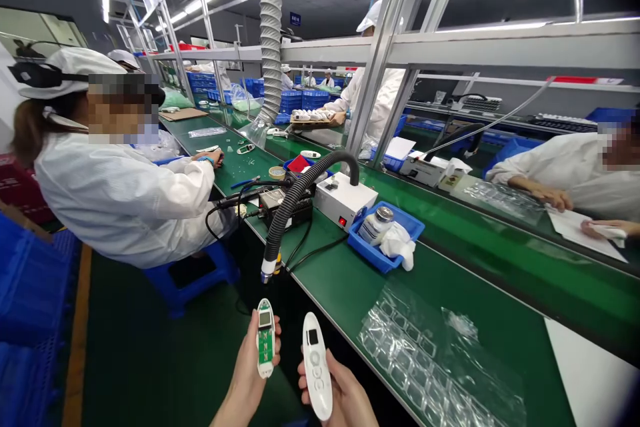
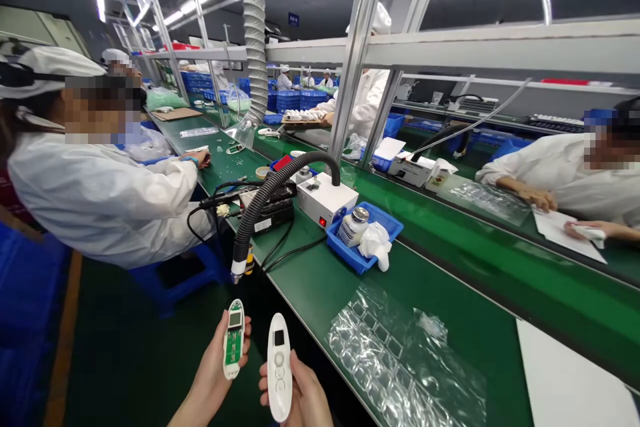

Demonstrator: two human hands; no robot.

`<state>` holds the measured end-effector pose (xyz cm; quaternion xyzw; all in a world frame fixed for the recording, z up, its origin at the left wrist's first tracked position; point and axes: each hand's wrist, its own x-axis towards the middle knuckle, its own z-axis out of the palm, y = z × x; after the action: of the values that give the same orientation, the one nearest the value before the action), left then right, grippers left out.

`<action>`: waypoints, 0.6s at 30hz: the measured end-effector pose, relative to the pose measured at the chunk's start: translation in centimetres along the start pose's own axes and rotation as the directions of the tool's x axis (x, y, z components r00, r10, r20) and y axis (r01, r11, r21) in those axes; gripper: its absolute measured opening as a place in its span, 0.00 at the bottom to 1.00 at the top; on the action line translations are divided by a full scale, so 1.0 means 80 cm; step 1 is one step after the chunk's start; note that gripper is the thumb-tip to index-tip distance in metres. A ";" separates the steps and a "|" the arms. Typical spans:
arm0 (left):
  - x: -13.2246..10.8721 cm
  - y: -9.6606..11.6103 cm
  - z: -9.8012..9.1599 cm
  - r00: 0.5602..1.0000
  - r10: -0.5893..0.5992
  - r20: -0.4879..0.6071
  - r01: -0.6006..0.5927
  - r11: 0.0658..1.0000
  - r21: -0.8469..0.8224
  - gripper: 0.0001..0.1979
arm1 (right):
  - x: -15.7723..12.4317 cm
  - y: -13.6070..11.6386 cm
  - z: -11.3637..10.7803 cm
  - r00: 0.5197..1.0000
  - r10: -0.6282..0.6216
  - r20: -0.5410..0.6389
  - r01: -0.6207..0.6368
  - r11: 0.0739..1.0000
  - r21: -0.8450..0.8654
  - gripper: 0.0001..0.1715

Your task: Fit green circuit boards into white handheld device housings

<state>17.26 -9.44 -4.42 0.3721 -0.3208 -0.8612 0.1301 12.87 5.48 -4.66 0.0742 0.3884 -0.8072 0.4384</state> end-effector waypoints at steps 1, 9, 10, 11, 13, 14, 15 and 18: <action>-0.007 -0.004 0.000 1.000 -0.013 0.003 0.013 1.000 0.004 0.25 | -0.007 -0.001 -0.003 1.000 -0.001 -0.001 0.001 1.000 0.013 0.34; -0.053 -0.006 0.027 0.992 -0.068 0.108 0.067 0.998 0.010 0.22 | -0.034 -0.008 -0.017 0.996 0.003 0.095 -0.020 0.985 0.172 0.30; -0.057 -0.005 0.031 0.991 -0.075 0.113 0.074 0.997 0.014 0.22 | -0.035 -0.008 -0.019 0.995 -0.006 0.102 -0.013 0.983 0.183 0.30; -0.061 -0.005 0.035 0.990 -0.081 0.115 0.079 0.997 0.019 0.22 | -0.036 -0.008 -0.020 0.994 -0.018 0.110 -0.003 0.981 0.192 0.29; -0.067 -0.006 0.041 0.989 -0.095 0.109 0.092 0.995 0.030 0.22 | -0.038 -0.008 -0.022 0.990 -0.050 0.129 0.023 0.979 0.204 0.27; -0.069 -0.007 0.043 0.990 -0.100 0.104 0.097 0.995 0.032 0.22 | -0.039 -0.008 -0.023 0.988 -0.068 0.139 0.038 0.977 0.208 0.27; -0.071 -0.008 0.045 0.990 -0.102 0.098 0.100 0.994 0.033 0.22 | -0.040 -0.008 -0.024 0.986 -0.083 0.147 0.051 0.976 0.210 0.26; -0.073 -0.011 0.050 0.990 -0.107 0.093 0.104 0.994 0.033 0.21 | -0.042 -0.008 -0.024 0.983 -0.096 0.157 0.062 0.976 0.210 0.24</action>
<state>18.38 -4.27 0.31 0.3492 -0.3185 -0.8789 0.0638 13.99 9.20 -4.01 0.0358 0.2684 -0.8630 0.4266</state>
